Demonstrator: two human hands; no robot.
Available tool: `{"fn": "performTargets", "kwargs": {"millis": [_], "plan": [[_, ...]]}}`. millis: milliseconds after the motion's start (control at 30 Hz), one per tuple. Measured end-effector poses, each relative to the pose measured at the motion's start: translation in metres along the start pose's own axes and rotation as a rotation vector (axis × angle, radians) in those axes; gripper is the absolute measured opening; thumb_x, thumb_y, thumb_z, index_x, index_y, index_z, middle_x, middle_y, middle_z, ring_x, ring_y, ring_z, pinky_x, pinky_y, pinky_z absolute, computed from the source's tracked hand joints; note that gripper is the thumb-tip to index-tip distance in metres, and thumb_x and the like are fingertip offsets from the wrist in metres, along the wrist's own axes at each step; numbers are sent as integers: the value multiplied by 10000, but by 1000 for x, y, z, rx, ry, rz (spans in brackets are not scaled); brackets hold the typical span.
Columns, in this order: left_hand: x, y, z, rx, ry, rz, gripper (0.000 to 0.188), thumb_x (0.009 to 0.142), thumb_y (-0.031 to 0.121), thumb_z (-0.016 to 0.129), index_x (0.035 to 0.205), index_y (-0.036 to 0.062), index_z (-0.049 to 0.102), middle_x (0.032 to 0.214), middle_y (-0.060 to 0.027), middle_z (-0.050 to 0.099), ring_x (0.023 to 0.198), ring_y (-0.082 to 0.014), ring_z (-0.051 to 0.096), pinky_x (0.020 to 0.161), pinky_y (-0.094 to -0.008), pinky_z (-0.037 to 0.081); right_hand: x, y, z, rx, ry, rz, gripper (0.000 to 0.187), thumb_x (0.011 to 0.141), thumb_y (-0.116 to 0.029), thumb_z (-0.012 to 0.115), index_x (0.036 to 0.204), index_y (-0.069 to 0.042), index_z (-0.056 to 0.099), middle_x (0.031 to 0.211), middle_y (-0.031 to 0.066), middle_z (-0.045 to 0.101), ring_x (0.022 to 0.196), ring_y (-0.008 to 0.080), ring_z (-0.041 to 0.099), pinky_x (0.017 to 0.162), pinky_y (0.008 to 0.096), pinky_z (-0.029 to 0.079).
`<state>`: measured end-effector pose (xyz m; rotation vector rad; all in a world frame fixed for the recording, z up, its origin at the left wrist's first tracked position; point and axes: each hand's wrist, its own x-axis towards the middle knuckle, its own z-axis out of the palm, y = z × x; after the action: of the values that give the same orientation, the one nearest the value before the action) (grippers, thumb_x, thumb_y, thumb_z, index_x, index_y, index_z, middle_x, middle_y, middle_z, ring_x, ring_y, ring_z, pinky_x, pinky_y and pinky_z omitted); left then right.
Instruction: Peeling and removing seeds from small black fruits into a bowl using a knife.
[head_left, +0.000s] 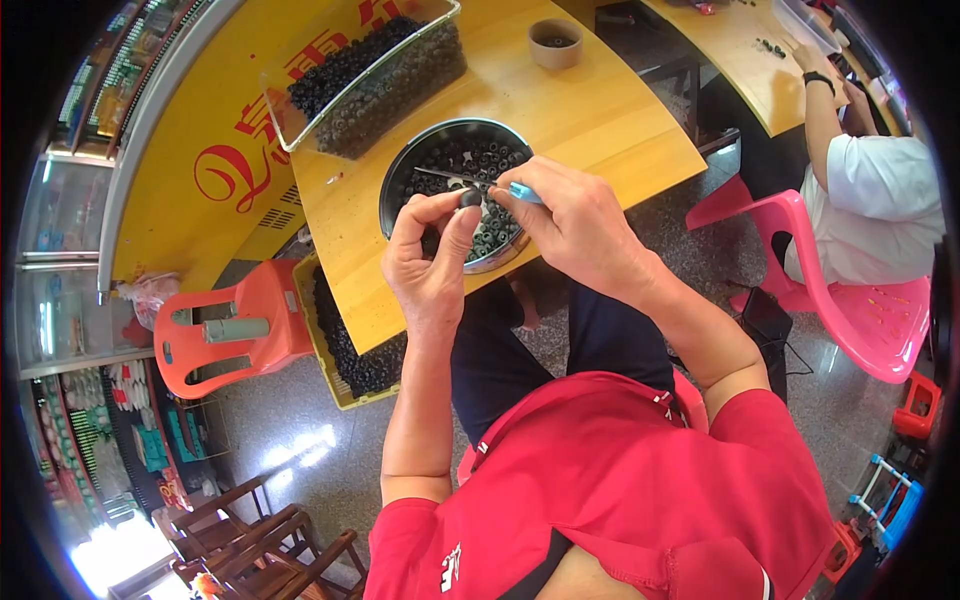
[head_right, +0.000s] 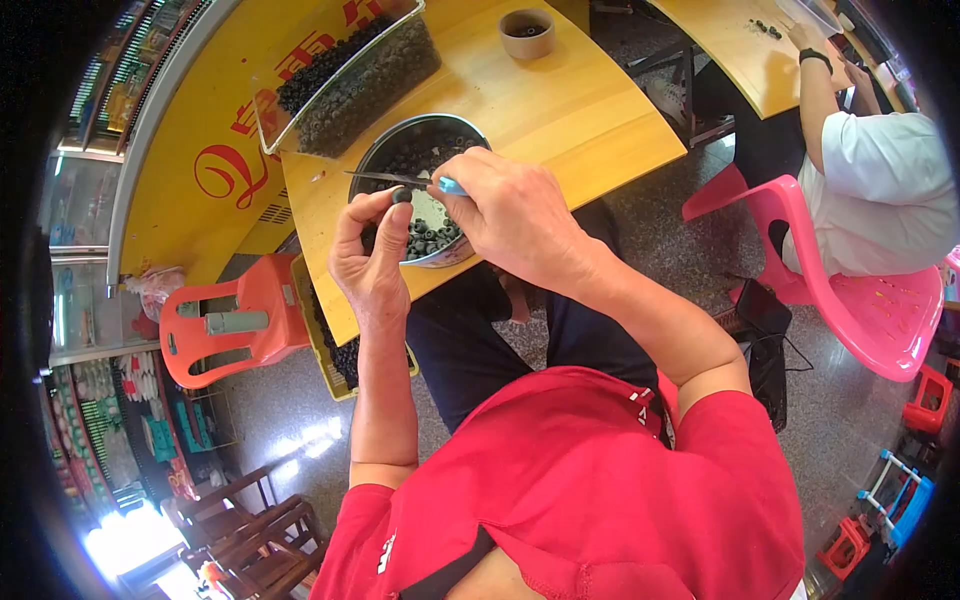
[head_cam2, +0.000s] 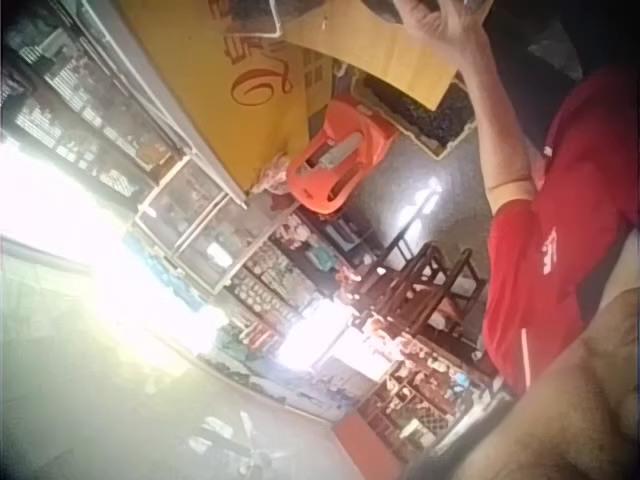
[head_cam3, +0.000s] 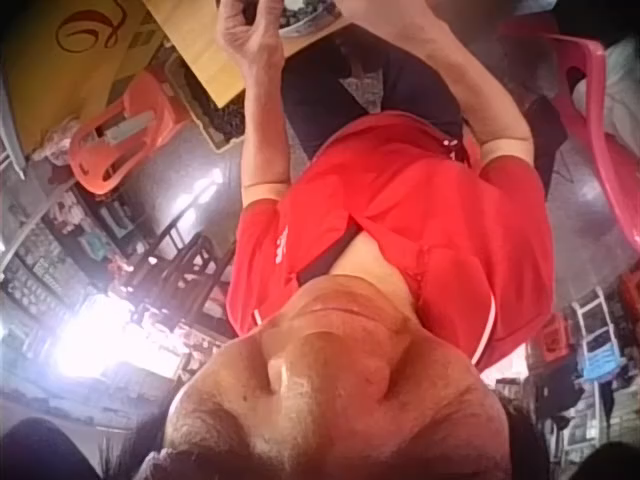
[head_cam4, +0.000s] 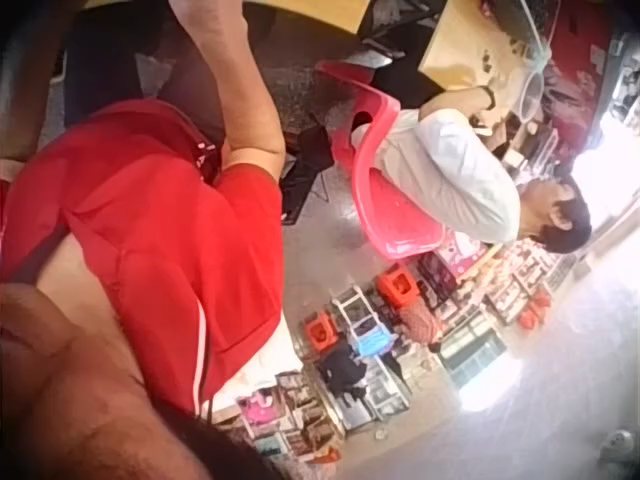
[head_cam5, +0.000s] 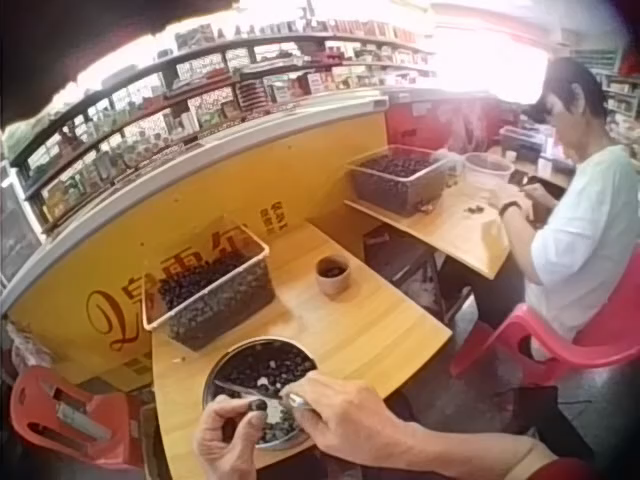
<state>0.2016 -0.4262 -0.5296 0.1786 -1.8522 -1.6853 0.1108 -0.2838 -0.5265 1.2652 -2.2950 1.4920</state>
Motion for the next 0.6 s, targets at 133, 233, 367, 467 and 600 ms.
{"fn": "performTargets", "kwargs": {"millis": [133, 233, 367, 467, 600], "plan": [[-1, -2, 1, -13, 23, -8, 112, 850, 3, 693, 928, 11, 613, 796, 32, 503, 725, -44, 452, 658, -177, 375, -1, -4, 3, 12, 12, -33, 118, 844, -43, 627, 956, -8, 617, 849, 129, 627, 743, 325, 626, 623, 372, 489], [-1, -2, 1, -11, 13, -34, 120, 847, -5, 693, 926, 10, 604, 792, 33, 502, 729, -45, 457, 661, -179, 380, -2, -4, 5, -8, -4, -39, 116, 844, -41, 624, 956, -11, 615, 836, 126, 620, 746, 321, 628, 617, 379, 487], [0, -3, 1, -2, -9, 48, 126, 845, -2, 697, 931, 9, 606, 783, 37, 497, 717, -41, 446, 655, -174, 373, -2, 0, 6, -39, 7, -24, 114, 841, -42, 629, 950, -12, 616, 831, 127, 616, 752, 320, 629, 612, 382, 485], [0, -3, -2, 10, -43, 25, 117, 870, 16, 669, 958, 17, 593, 785, 33, 508, 697, -44, 446, 623, -176, 367, -1, 3, 4, -23, 2, -8, 111, 851, -59, 634, 945, -2, 622, 841, 137, 624, 765, 325, 630, 626, 373, 488], [17, -5, -15, -559, -4, -229, 66, 943, 120, 558, 975, 61, 561, 812, -36, 565, 598, -77, 446, 514, -205, 349, 2, 7, -2, 28, -1, 53, 143, 887, -105, 623, 955, 21, 636, 867, 157, 641, 797, 316, 638, 681, 348, 495]]}}
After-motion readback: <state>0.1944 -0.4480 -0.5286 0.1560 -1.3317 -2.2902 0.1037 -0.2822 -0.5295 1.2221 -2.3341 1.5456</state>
